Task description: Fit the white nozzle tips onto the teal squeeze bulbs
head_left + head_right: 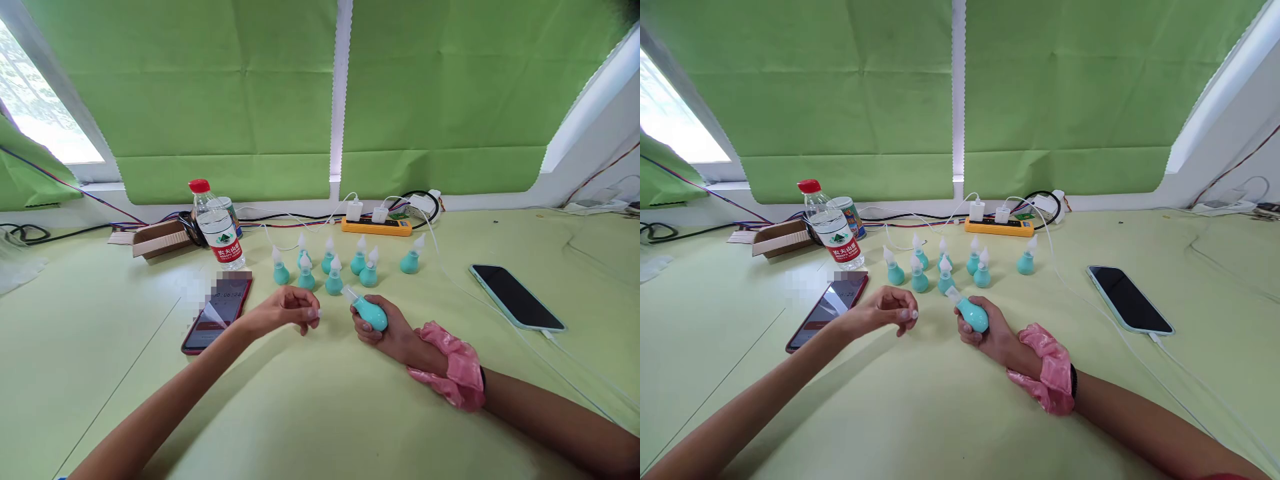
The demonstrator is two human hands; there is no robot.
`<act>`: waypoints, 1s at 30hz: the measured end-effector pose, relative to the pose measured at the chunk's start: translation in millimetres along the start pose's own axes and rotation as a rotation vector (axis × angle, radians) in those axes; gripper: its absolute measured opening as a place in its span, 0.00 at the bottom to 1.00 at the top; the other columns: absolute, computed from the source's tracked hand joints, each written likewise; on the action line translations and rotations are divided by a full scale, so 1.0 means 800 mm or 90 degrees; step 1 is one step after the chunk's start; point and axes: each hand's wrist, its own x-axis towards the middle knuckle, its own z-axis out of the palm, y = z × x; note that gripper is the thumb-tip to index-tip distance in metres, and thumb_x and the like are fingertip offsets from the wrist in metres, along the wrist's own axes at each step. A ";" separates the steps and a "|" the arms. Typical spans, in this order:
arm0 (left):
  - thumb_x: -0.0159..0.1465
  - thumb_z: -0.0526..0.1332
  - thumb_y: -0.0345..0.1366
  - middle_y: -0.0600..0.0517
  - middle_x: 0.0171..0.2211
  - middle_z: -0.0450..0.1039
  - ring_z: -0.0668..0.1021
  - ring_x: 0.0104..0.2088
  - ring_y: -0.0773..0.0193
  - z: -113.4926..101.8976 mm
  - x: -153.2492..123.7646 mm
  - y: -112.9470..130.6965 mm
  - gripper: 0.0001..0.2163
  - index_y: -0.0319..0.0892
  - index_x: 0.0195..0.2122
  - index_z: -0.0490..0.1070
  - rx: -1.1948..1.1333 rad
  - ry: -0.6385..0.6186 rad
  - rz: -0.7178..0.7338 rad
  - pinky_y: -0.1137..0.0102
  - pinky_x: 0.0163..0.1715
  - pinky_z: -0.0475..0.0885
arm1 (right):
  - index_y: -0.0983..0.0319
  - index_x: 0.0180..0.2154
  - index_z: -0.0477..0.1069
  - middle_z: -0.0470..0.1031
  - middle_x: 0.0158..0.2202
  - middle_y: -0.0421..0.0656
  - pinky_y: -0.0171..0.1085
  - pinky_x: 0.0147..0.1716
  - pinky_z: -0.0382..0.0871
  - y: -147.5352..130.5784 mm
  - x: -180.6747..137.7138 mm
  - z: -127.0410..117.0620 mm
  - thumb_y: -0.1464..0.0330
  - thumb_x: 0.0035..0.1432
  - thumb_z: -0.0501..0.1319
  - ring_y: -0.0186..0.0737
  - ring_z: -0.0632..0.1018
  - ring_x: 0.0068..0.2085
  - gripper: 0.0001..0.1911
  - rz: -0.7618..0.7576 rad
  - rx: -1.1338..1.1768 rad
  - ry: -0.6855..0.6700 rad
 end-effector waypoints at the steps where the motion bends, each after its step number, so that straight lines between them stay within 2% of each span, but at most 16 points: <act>1: 0.54 0.57 0.37 0.51 0.23 0.67 0.69 0.24 0.68 -0.003 -0.003 0.007 0.07 0.37 0.26 0.65 0.156 0.041 -0.002 0.73 0.23 0.65 | 0.67 0.25 0.65 0.61 0.12 0.37 0.29 0.13 0.43 0.000 0.000 0.000 0.61 0.49 0.50 0.24 0.55 0.12 0.15 -0.010 0.003 0.011; 4: 0.55 0.52 0.29 0.50 0.22 0.67 0.69 0.23 0.67 -0.005 -0.007 0.017 0.05 0.38 0.25 0.66 0.612 0.164 -0.033 0.72 0.24 0.63 | 0.67 0.26 0.66 0.64 0.14 0.39 0.28 0.14 0.46 0.005 -0.001 0.001 0.60 0.49 0.52 0.27 0.60 0.14 0.15 -0.030 -0.049 0.043; 5: 0.54 0.51 0.28 0.50 0.22 0.68 0.69 0.23 0.66 -0.004 -0.007 0.015 0.05 0.38 0.25 0.66 0.698 0.179 -0.038 0.72 0.24 0.62 | 0.67 0.26 0.66 0.64 0.15 0.40 0.28 0.14 0.46 0.007 -0.002 0.003 0.60 0.50 0.53 0.27 0.61 0.15 0.15 -0.038 -0.077 0.050; 7: 0.55 0.50 0.27 0.50 0.24 0.69 0.71 0.24 0.65 0.000 -0.004 0.004 0.06 0.39 0.27 0.66 0.769 0.165 -0.029 0.73 0.24 0.63 | 0.66 0.26 0.65 0.64 0.16 0.39 0.29 0.15 0.47 0.010 -0.005 0.006 0.60 0.50 0.53 0.28 0.61 0.16 0.15 -0.063 -0.126 0.056; 10: 0.55 0.51 0.27 0.49 0.25 0.68 0.72 0.24 0.63 0.010 0.003 -0.020 0.06 0.39 0.27 0.66 0.792 0.146 -0.008 0.72 0.23 0.64 | 0.65 0.27 0.64 0.63 0.16 0.38 0.29 0.14 0.47 0.012 -0.007 0.008 0.60 0.51 0.52 0.28 0.60 0.16 0.14 -0.131 -0.198 0.072; 13: 0.58 0.48 0.27 0.46 0.27 0.68 0.73 0.24 0.62 0.023 0.012 -0.039 0.08 0.37 0.29 0.66 0.797 0.183 -0.006 0.70 0.23 0.65 | 0.64 0.27 0.63 0.64 0.17 0.38 0.29 0.14 0.47 0.012 -0.008 0.008 0.60 0.50 0.56 0.28 0.60 0.17 0.12 -0.210 -0.300 0.118; 17: 0.60 0.46 0.28 0.45 0.34 0.68 0.73 0.28 0.64 0.033 0.019 -0.053 0.11 0.38 0.32 0.68 0.775 0.212 0.026 0.71 0.28 0.67 | 0.64 0.27 0.63 0.65 0.20 0.39 0.29 0.15 0.51 0.012 -0.008 0.009 0.58 0.49 0.56 0.29 0.62 0.18 0.14 -0.234 -0.401 0.142; 19: 0.60 0.47 0.28 0.46 0.38 0.68 0.73 0.26 0.68 0.035 0.020 -0.057 0.10 0.39 0.32 0.68 0.728 0.228 0.058 0.72 0.28 0.68 | 0.63 0.27 0.63 0.65 0.21 0.39 0.30 0.16 0.53 0.014 -0.009 0.009 0.57 0.50 0.56 0.29 0.62 0.20 0.14 -0.240 -0.459 0.145; 22: 0.60 0.49 0.31 0.46 0.41 0.67 0.73 0.26 0.70 0.037 0.016 -0.055 0.09 0.39 0.35 0.68 0.598 0.293 0.132 0.74 0.27 0.68 | 0.62 0.28 0.64 0.63 0.22 0.37 0.30 0.19 0.55 0.016 -0.010 0.010 0.58 0.50 0.56 0.30 0.62 0.22 0.13 -0.274 -0.560 0.152; 25: 0.62 0.45 0.34 0.47 0.36 0.69 0.72 0.29 0.67 0.044 0.009 -0.041 0.12 0.39 0.39 0.66 0.537 0.333 0.162 0.74 0.28 0.66 | 0.62 0.29 0.65 0.63 0.23 0.37 0.31 0.23 0.57 0.019 -0.014 0.012 0.60 0.51 0.56 0.32 0.63 0.25 0.11 -0.305 -0.641 0.132; 27: 0.63 0.44 0.36 0.49 0.31 0.69 0.71 0.28 0.67 0.054 0.004 -0.030 0.12 0.40 0.38 0.65 0.529 0.312 0.143 0.73 0.28 0.64 | 0.62 0.29 0.66 0.64 0.24 0.38 0.32 0.26 0.59 0.022 -0.019 0.016 0.61 0.51 0.56 0.33 0.65 0.26 0.10 -0.331 -0.699 0.103; 30: 0.62 0.45 0.39 0.56 0.17 0.60 0.63 0.19 0.71 0.071 0.000 -0.021 0.15 0.40 0.24 0.64 0.467 0.230 0.094 0.74 0.21 0.57 | 0.61 0.32 0.66 0.67 0.26 0.40 0.34 0.28 0.60 0.029 -0.030 0.023 0.63 0.51 0.56 0.36 0.67 0.28 0.08 -0.383 -0.787 0.040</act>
